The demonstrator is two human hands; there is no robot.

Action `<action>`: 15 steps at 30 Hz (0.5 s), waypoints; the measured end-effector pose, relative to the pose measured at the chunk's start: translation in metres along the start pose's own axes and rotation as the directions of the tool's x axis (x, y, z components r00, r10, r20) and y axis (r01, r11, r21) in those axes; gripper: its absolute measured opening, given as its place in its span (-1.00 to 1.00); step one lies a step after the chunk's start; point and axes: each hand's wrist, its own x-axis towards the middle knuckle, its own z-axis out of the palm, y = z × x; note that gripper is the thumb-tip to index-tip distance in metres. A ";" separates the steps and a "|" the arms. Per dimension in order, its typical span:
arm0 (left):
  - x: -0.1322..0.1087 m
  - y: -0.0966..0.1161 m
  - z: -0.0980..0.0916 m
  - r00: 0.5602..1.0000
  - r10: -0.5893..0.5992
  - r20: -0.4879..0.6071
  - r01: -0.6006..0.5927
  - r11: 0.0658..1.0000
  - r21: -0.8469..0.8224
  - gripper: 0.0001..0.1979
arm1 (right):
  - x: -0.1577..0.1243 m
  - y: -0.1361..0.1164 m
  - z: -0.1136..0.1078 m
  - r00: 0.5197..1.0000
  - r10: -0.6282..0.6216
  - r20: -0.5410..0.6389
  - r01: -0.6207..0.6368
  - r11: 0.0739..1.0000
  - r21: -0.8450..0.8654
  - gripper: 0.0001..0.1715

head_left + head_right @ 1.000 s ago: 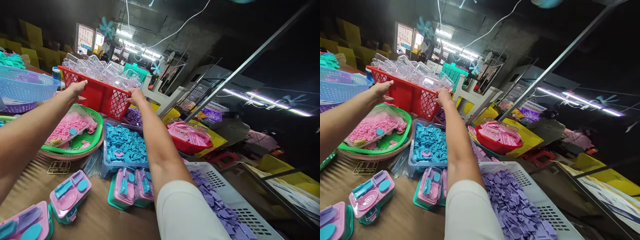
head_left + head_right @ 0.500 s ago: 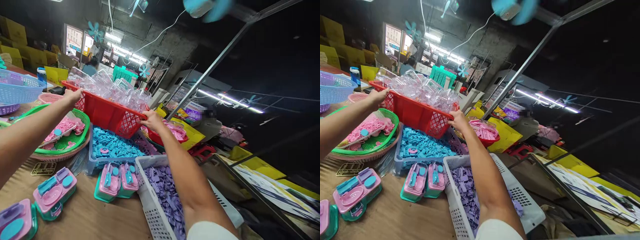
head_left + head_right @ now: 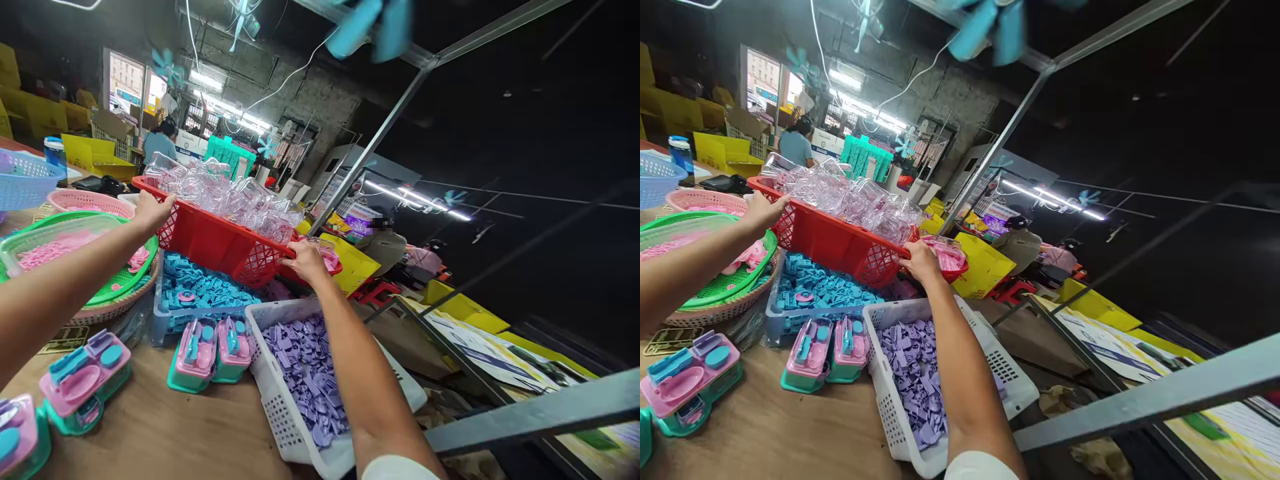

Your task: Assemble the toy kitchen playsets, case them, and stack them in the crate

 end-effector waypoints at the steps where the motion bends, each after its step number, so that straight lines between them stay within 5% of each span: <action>1: -0.004 0.004 -0.002 0.999 0.003 -0.042 -0.002 1.000 0.028 -0.18 | -0.001 0.001 -0.002 1.000 -0.005 0.023 0.006 1.000 -0.011 -0.83; 5: -0.016 0.026 -0.007 0.964 0.208 -0.167 -0.186 0.973 0.139 -0.14 | -0.004 0.004 -0.029 0.990 0.018 0.141 -0.021 1.000 0.022 -0.73; 9: -0.018 0.050 0.003 0.928 0.372 -0.026 -0.360 0.912 0.194 -0.36 | 0.004 -0.032 -0.060 0.991 -0.068 -0.117 0.079 0.993 0.092 -0.72; 12: -0.019 0.060 0.018 0.927 0.367 0.081 -0.376 0.914 0.155 -0.52 | 0.024 -0.081 -0.057 0.964 -0.223 -0.146 0.246 0.956 0.160 -0.70; 15: -0.027 0.066 0.028 0.935 0.345 0.085 -0.351 0.934 0.068 -0.51 | 0.044 -0.118 -0.037 0.977 -0.188 -0.095 0.205 0.957 0.207 -0.66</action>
